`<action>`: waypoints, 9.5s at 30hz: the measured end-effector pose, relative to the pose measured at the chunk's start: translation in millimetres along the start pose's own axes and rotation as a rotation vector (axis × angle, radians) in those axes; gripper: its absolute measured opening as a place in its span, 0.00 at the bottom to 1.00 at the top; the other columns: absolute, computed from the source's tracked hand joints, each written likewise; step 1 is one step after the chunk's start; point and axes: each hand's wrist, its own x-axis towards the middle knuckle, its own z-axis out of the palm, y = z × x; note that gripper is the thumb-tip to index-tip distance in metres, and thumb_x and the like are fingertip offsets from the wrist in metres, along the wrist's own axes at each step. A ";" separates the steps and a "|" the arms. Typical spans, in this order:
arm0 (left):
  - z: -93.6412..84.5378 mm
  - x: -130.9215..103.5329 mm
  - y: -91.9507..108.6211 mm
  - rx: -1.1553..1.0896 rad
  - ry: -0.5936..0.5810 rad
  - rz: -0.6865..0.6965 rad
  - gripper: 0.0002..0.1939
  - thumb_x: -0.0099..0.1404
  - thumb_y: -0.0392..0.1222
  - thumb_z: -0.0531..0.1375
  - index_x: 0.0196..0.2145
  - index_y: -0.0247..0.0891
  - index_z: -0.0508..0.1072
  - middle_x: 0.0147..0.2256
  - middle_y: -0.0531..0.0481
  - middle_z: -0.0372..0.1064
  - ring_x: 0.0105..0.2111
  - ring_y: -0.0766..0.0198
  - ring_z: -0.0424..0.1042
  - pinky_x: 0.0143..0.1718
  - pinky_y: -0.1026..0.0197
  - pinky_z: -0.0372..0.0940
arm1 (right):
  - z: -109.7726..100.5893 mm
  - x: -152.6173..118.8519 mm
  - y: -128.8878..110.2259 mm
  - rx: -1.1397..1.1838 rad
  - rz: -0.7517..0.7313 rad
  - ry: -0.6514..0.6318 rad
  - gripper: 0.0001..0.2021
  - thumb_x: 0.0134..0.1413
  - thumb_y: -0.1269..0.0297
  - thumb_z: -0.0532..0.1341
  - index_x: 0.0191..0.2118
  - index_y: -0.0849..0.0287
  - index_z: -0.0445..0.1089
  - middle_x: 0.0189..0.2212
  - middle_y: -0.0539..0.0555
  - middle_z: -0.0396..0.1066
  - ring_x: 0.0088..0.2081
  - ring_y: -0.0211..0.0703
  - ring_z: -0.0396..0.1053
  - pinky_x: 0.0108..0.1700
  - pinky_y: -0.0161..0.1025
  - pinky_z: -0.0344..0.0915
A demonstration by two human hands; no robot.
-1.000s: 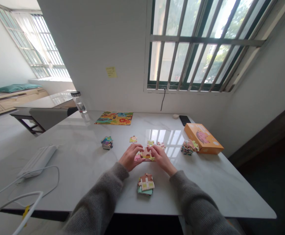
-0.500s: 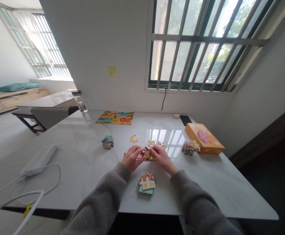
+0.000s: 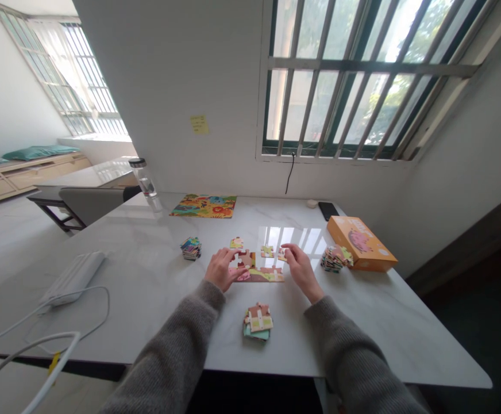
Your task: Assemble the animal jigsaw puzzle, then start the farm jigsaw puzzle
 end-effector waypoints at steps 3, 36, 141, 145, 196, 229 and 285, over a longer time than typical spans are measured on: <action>2.4 6.2 -1.8 0.064 -0.077 -0.083 0.22 0.63 0.50 0.66 0.52 0.40 0.71 0.42 0.45 0.69 0.43 0.53 0.68 0.45 0.53 0.62 | -4.1 3.5 7.8 -0.073 -0.003 0.041 0.17 0.61 0.54 0.53 0.45 0.60 0.71 0.32 0.55 0.72 0.33 0.46 0.67 0.37 0.41 0.64; 1.3 3.2 -47.5 -0.112 -0.158 -0.107 0.11 0.64 0.41 0.56 0.40 0.39 0.77 0.31 0.49 0.71 0.30 0.60 0.68 0.40 0.56 0.66 | -9.9 6.4 41.4 -0.460 -0.108 -0.067 0.17 0.62 0.69 0.47 0.47 0.62 0.72 0.40 0.59 0.75 0.44 0.49 0.69 0.50 0.43 0.64; -23.8 -44.3 -68.2 -0.001 -0.135 -0.060 0.14 0.66 0.43 0.54 0.35 0.41 0.80 0.33 0.46 0.72 0.36 0.57 0.71 0.40 0.56 0.66 | -40.1 -50.6 17.0 -0.491 -0.454 -0.447 0.16 0.65 0.69 0.55 0.52 0.47 0.75 0.50 0.56 0.73 0.50 0.51 0.66 0.54 0.52 0.69; -29.7 -52.1 -70.1 -0.012 -0.116 -0.061 0.15 0.66 0.43 0.53 0.35 0.39 0.80 0.34 0.45 0.73 0.37 0.56 0.71 0.42 0.55 0.66 | -37.9 -52.6 13.1 -0.482 -0.435 -0.459 0.16 0.66 0.69 0.54 0.51 0.47 0.75 0.51 0.55 0.72 0.51 0.50 0.64 0.55 0.52 0.68; -8.9 -74.5 42.0 -0.355 -0.137 0.341 0.13 0.66 0.51 0.63 0.42 0.41 0.73 0.39 0.46 0.74 0.39 0.58 0.72 0.44 0.55 0.67 | 0.8 -112.9 -26.5 -0.332 -0.421 -0.489 0.17 0.59 0.62 0.66 0.53 0.51 0.69 0.46 0.56 0.69 0.48 0.50 0.67 0.51 0.49 0.69; -41.5 -86.8 -37.0 0.137 -0.125 -0.160 0.15 0.68 0.46 0.55 0.48 0.46 0.77 0.48 0.49 0.74 0.49 0.53 0.68 0.49 0.52 0.62 | -91.6 -46.4 39.2 -0.580 -0.253 -0.427 0.08 0.63 0.62 0.57 0.42 0.53 0.72 0.52 0.55 0.72 0.50 0.49 0.66 0.56 0.51 0.62; -51.2 -88.6 39.4 -0.222 -0.230 0.195 0.14 0.67 0.41 0.58 0.50 0.44 0.73 0.51 0.46 0.70 0.52 0.53 0.67 0.57 0.49 0.60 | -66.7 -106.5 -2.0 -0.806 -0.211 -0.431 0.24 0.60 0.58 0.58 0.62 0.43 0.64 0.65 0.49 0.61 0.63 0.56 0.54 0.62 0.54 0.55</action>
